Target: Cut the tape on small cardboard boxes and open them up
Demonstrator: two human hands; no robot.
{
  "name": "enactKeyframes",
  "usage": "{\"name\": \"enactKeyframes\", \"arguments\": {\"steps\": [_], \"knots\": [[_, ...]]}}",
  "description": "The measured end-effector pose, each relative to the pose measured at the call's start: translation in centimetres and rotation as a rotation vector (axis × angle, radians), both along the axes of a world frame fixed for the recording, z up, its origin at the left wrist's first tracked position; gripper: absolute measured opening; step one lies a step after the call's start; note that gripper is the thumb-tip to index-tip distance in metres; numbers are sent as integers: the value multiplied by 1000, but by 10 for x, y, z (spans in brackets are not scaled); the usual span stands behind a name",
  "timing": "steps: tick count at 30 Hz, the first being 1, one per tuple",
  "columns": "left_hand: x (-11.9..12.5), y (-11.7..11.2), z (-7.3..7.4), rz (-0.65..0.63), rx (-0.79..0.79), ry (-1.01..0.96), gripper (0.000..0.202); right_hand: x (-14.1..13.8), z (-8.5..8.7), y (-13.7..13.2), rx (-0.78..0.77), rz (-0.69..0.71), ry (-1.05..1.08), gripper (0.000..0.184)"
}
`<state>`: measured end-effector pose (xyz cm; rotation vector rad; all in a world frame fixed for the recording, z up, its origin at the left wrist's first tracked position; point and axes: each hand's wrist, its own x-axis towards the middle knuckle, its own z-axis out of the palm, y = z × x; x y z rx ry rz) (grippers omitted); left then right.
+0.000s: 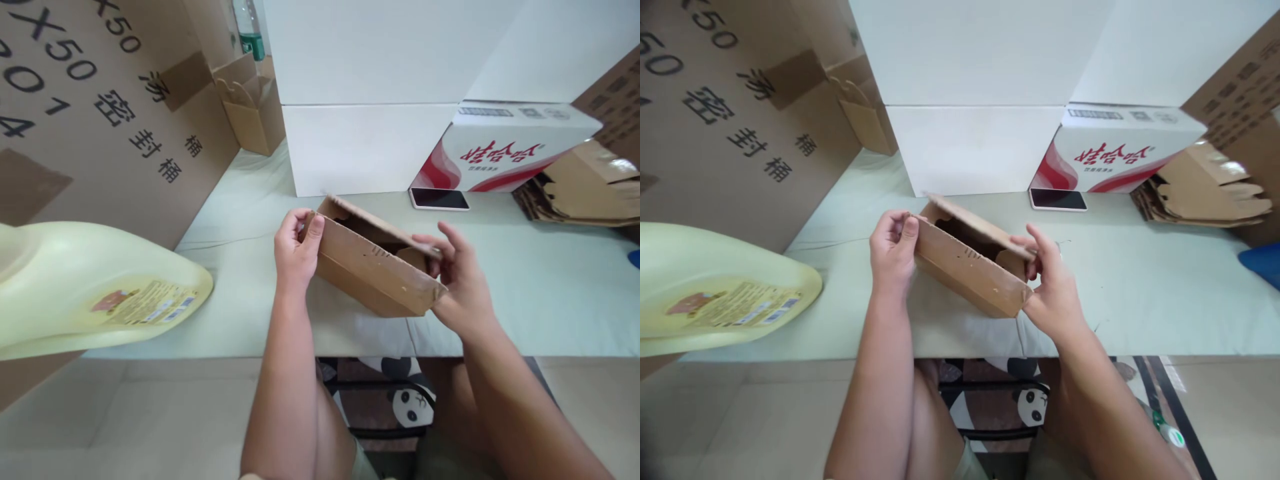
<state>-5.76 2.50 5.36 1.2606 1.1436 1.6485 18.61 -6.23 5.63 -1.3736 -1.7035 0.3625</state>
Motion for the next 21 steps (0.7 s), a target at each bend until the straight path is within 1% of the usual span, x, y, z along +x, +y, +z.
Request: {"name": "enactKeyframes", "arguments": {"steps": [2, 4, 5, 7, 9, 11, 13, 15, 17, 19, 21], "knots": [[2, 2, -2, 22, 20, 26, 47, 1, 3, 2, 36, 23, -8, 58], [3, 5, -4, -8, 62, 71, 47, 0, 5, 2, 106, 50, -24, 33], [3, 6, -5, -37, 82, 97, 47, 0, 5, 2, 140, 69, -24, 28], [1, 9, -7, -90, 115, 151, 47, -1, 3, 0, 204, 83, -2, 29], [-1, 12, -8, -115, 133, 209, 45, 1, -3, -2, 226, 19, 13, 31], [-3, 14, -8, -123, 130, 289, 40, 5, -14, -3, 242, -73, 58, 28], [-3, 13, -7, -105, 112, 374, 32, 9, -28, -2, 247, -133, 156, 23], [-3, 11, -5, -66, 94, 414, 25, 12, -42, 1, 200, -165, 289, 23], [-3, 10, -5, -31, 80, 386, 22, 12, -51, 6, 63, -194, 407, 28], [-6, 10, -6, -11, 46, 299, 22, 8, -53, 11, -102, -214, 491, 33], [-11, 10, -9, 7, -30, 150, 23, 1, -53, 13, -252, -199, 523, 36]]}}
